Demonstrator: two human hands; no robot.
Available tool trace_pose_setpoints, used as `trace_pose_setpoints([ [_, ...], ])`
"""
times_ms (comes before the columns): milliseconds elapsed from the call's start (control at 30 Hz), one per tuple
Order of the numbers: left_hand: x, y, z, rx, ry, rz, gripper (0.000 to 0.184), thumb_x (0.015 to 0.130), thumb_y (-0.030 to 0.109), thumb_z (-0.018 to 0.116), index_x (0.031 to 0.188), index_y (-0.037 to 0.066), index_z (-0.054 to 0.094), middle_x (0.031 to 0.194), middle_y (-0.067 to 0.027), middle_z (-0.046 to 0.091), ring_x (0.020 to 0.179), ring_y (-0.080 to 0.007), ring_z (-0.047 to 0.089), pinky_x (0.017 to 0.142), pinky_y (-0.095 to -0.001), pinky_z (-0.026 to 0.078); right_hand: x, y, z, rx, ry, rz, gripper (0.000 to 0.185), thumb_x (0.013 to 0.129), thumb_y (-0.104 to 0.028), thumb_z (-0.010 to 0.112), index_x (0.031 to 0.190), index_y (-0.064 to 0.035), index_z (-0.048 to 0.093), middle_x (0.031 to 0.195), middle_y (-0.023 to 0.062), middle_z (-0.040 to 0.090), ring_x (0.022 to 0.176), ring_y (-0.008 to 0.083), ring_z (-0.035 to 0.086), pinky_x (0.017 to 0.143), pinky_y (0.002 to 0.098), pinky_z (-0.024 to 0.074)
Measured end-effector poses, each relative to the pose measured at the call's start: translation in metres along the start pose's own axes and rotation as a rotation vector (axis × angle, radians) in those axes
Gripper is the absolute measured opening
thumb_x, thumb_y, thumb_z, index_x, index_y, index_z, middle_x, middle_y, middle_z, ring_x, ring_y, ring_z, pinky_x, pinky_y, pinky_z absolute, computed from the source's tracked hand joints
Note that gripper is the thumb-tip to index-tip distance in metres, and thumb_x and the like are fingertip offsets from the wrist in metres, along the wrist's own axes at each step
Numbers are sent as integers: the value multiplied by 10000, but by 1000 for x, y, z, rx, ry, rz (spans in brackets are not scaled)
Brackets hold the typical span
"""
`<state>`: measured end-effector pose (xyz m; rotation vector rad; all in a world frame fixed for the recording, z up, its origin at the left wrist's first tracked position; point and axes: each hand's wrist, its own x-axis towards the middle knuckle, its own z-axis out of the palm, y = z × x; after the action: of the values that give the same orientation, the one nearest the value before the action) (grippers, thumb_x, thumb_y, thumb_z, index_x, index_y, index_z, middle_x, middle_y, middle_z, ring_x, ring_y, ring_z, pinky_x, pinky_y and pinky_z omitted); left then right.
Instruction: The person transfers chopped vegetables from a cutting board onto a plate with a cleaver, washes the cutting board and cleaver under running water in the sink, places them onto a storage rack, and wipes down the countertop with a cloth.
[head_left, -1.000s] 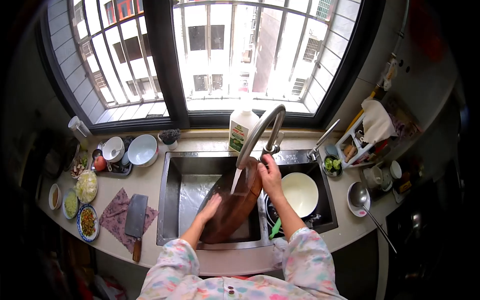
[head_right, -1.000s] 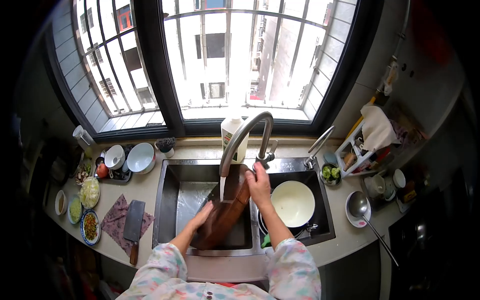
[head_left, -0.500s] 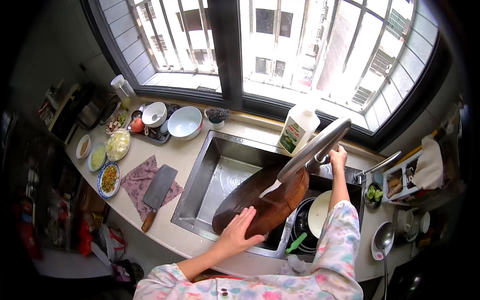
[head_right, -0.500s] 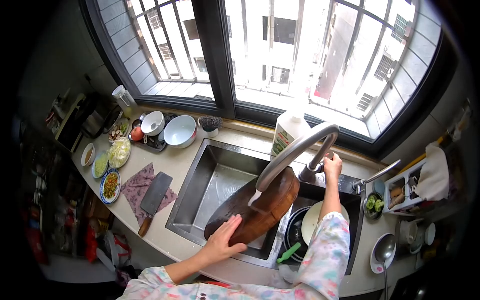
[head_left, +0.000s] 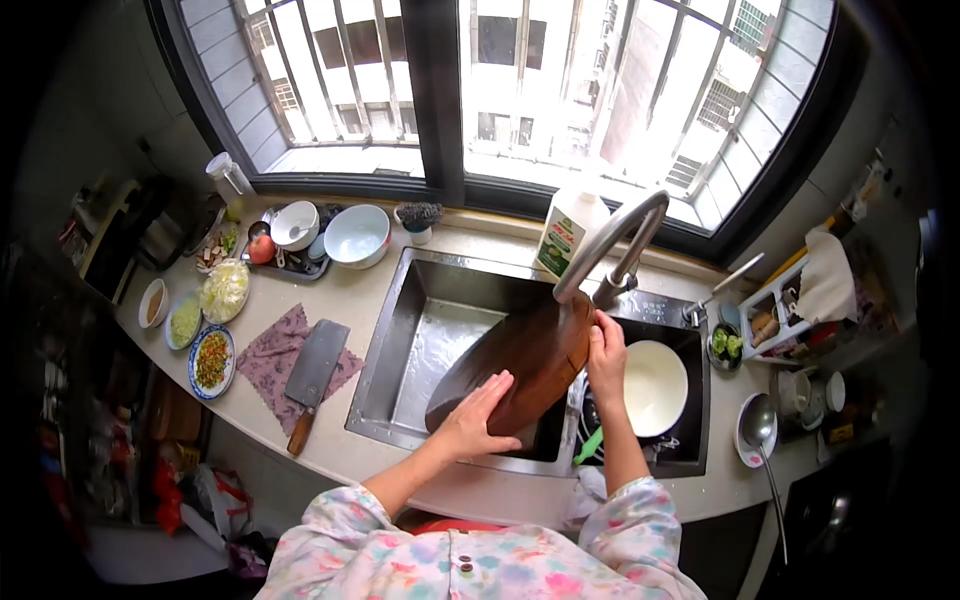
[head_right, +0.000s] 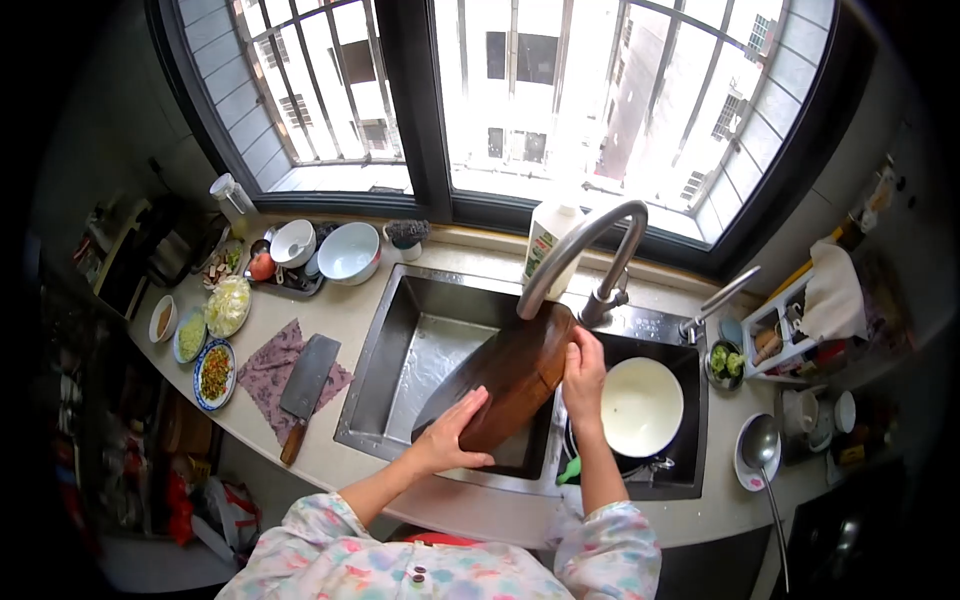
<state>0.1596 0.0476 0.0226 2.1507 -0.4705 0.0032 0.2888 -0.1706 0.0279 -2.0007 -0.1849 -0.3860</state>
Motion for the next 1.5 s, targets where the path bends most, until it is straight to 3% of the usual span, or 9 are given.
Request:
trace_pose_setpoints([
  [267,-43,-48,-10,44,-168,-41,956,658,447,717,1410,139,214,1471,-95,180,1356,-271,168,1069,-476,181,-105,-51,-42,-119,-49,132,329,791,-92,586,1102,9,549,1159,162,538,944,276,574,775,319,480],
  [533,-99,-83,-44,-94,-151,-472,562,748,239,667,1253,77,482,1246,-153,512,1159,-263,488,958,-323,387,-249,-29,-105,-707,-107,240,324,722,-207,638,1015,-71,615,1136,130,561,1026,306,523,884,435,381],
  [733,-93,-71,-41,-151,74,-335,563,740,268,680,1227,49,501,1218,-168,528,1139,-272,500,957,-337,387,-270,-2,-74,-705,-84,190,292,692,-133,666,966,-49,611,1112,165,540,963,341,529,810,438,438],
  [867,-81,-35,-29,16,39,-50,813,654,316,748,1337,90,370,1360,-157,386,1286,-313,323,1039,-371,282,-249,9,-59,-56,158,537,176,709,-6,567,881,-14,601,820,40,568,656,119,518,565,272,426],
  [900,-75,-23,-26,67,34,-36,846,638,303,756,1349,100,344,1380,-149,355,1294,-325,303,1038,-403,279,-235,-10,-49,-24,229,339,183,712,22,522,879,-2,593,747,-8,531,639,55,462,530,214,377],
  [1033,-47,10,-10,237,32,-52,941,592,261,777,1380,150,275,1432,-113,271,1313,-344,256,1031,-490,274,-176,-86,-10,-264,282,-188,247,635,31,527,870,-37,562,893,108,525,881,305,496,823,394,394],
  [1133,-37,-10,11,115,133,-55,902,569,137,743,1363,175,316,1410,-103,321,1289,-346,305,1018,-504,295,-157,-76,42,-304,92,-349,386,737,-21,591,1113,-86,530,1361,202,349,1266,444,281,1034,470,252],
  [1367,-36,-5,6,110,110,-54,888,551,88,704,1356,161,336,1402,-97,338,1281,-336,323,1031,-474,289,-80,-61,32,-253,166,-223,368,832,-81,525,1195,-56,471,1291,163,446,1236,352,377,1022,488,274],
  [1500,-37,-11,7,98,100,-33,880,559,86,698,1356,156,333,1408,-94,328,1293,-325,305,1049,-452,265,17,8,18,-204,104,199,208,869,-208,415,880,-22,508,838,242,591,837,427,556,717,472,432],
])
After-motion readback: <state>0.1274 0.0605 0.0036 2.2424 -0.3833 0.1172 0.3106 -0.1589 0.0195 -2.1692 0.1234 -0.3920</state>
